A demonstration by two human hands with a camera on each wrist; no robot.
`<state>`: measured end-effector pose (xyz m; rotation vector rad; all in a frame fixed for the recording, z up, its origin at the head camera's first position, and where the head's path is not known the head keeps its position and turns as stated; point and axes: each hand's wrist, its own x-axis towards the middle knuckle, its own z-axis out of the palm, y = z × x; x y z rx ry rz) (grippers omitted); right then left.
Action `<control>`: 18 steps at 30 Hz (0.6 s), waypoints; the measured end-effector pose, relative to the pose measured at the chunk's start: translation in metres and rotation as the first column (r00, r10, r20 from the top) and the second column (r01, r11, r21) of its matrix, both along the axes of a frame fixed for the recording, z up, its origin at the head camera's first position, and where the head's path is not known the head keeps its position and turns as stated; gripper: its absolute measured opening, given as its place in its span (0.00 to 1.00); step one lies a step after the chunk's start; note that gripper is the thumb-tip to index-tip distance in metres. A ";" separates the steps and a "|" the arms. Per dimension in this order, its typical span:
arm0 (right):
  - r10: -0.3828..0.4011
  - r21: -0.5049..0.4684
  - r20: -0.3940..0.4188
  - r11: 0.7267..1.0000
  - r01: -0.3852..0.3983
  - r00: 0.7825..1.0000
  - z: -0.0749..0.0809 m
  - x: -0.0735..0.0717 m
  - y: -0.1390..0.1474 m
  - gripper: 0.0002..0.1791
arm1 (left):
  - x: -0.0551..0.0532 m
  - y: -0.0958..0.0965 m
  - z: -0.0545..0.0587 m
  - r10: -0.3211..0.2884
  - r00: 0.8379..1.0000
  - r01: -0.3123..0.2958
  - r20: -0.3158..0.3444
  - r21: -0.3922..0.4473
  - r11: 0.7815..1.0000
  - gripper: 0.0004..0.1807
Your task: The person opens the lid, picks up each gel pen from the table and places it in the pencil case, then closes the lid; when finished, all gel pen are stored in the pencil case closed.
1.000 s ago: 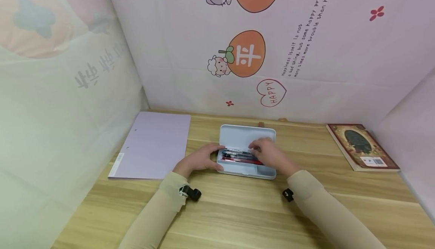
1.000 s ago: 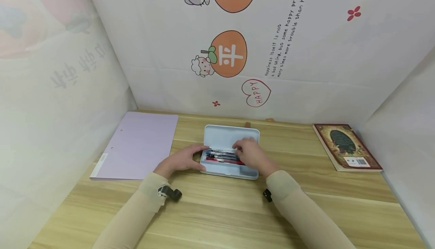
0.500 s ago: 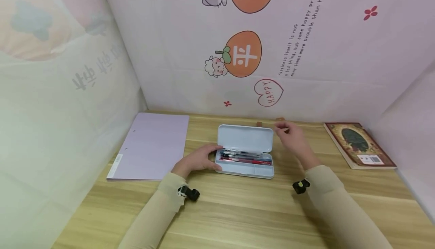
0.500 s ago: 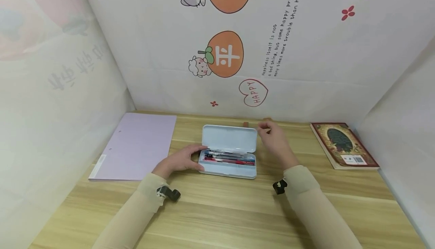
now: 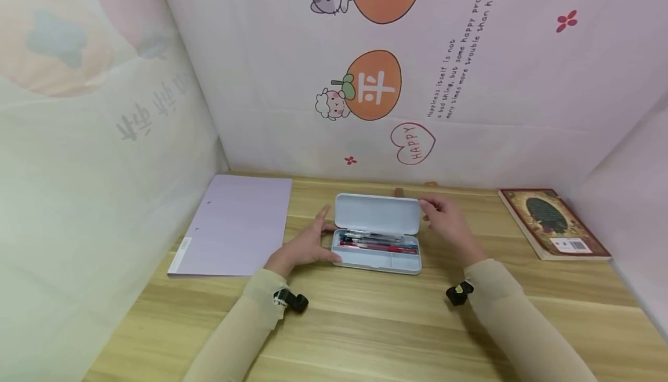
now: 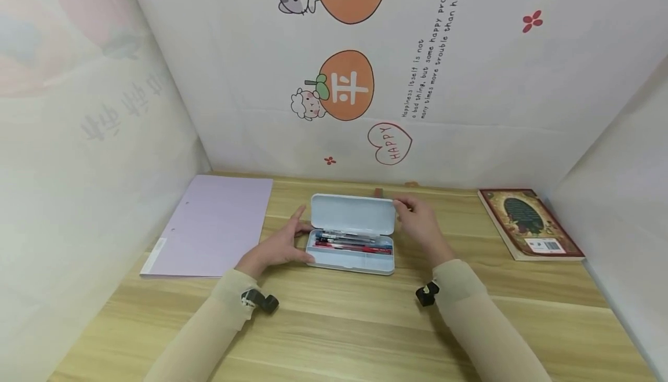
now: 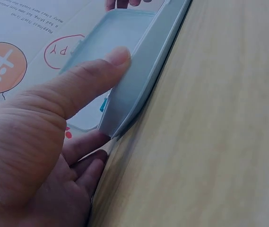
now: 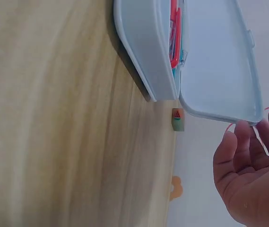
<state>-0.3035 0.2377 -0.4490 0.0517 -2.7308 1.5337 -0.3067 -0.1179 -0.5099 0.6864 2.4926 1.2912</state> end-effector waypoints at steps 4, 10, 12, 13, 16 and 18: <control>-0.001 -0.030 -0.016 1.000 0.001 1.000 0.001 0.011 0.002 0.28 | 0.002 0.002 -0.001 0.008 1.000 -0.009 0.027 0.041 0.999 0.79; 0.057 0.016 -0.035 0.998 -0.056 0.998 -0.001 0.032 0.008 0.27 | 0.004 0.002 0.001 -0.012 1.000 0.012 0.006 0.009 1.000 0.72; 0.090 0.051 -0.012 0.995 -0.089 0.996 -0.002 0.039 0.009 0.25 | 0.005 0.001 0.001 -0.023 1.000 0.023 -0.008 -0.006 1.000 0.68; 0.107 0.065 -0.003 0.992 -0.107 0.994 -0.003 0.043 0.009 0.24 | 0.006 0.000 0.001 -0.029 0.999 0.029 -0.015 -0.012 0.999 0.66; 0.156 0.080 0.025 0.984 -0.158 0.987 -0.005 0.051 0.009 0.20 | 0.007 -0.002 0.003 -0.065 0.998 0.065 -0.023 0.009 0.998 0.57; 0.178 0.091 0.029 0.979 -0.180 0.984 -0.007 0.055 0.009 0.18 | 0.007 -0.004 0.003 -0.086 0.996 0.086 -0.015 0.024 0.996 0.50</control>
